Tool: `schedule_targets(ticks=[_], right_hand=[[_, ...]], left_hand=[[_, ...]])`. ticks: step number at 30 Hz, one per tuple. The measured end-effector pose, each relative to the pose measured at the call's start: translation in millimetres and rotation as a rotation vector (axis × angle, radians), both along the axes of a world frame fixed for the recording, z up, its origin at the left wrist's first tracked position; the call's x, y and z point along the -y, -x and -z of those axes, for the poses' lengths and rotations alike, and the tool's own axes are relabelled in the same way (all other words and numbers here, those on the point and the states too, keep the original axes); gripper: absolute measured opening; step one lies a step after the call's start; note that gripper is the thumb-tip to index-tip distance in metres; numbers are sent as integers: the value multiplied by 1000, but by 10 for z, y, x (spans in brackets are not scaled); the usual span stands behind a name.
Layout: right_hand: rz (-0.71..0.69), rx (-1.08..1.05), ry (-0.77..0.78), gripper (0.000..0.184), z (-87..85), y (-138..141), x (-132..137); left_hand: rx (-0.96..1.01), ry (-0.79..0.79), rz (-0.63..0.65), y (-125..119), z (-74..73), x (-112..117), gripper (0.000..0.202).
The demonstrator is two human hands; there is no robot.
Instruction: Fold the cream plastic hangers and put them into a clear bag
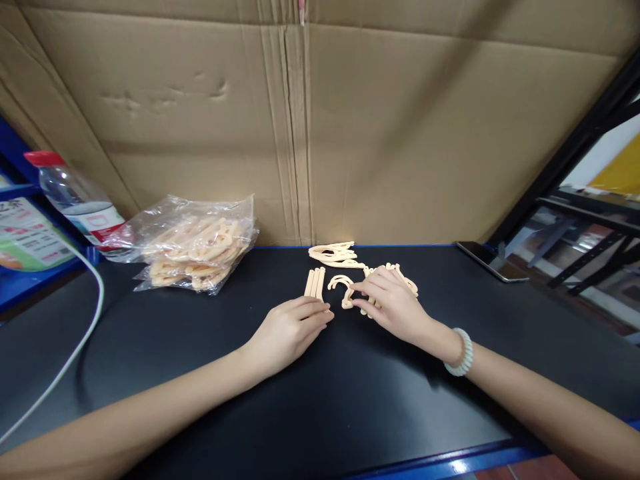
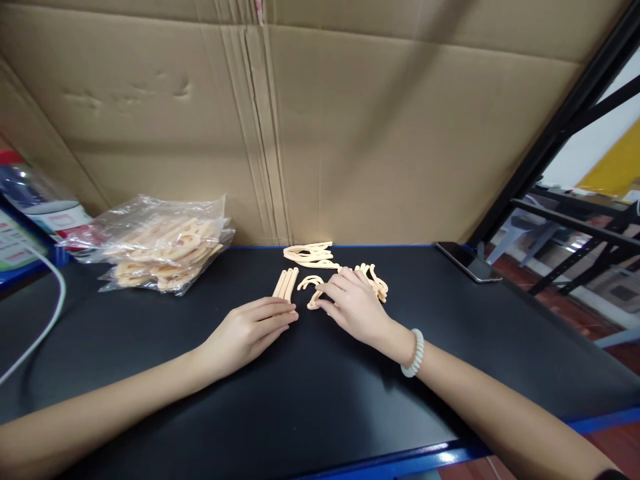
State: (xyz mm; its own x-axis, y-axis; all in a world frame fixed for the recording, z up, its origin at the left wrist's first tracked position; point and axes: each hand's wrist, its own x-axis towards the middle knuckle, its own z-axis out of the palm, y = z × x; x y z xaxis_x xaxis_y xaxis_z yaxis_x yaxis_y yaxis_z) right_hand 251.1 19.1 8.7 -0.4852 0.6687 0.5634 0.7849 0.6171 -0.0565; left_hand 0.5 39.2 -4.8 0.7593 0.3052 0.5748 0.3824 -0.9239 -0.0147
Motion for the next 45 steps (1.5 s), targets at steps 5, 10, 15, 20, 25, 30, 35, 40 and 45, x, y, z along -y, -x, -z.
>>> schedule_targets(ticks=[5, 10, 15, 20, 25, 30, 35, 40, 45], right_hand=[[106, -127, -128, 19, -76, -248, -70], [214, -223, -136, 27, -118, -635, -213], [103, -152, 27, 29, -169, -902, -253], [-29, -34, 399, 74, -150, -1072, -269], [-29, 96, 617, 94, -94, -1076, -266], [4, 147, 649, 83, -14, -951, -242], [-15, 158, 605, 74, 79, -946, -218], [13, 197, 617, 72, 106, -959, -158], [40, 218, 669, 72, 64, -962, -161]], left_hand=[[34, 0, -11, 31, 19, -46, 23], [60, 0, -7, 39, 52, -67, 22], [55, -15, -12, 46, 64, -72, 22], [69, -16, -12, 42, 49, -71, 24], [60, -28, -13, 45, 41, -70, 24], [38, -41, -4, 36, 29, -76, 25], [53, -52, 5, 27, 24, -65, 25], [48, -42, -5, 41, 37, -55, 24], [32, -41, -8, 32, 35, -62, 26]])
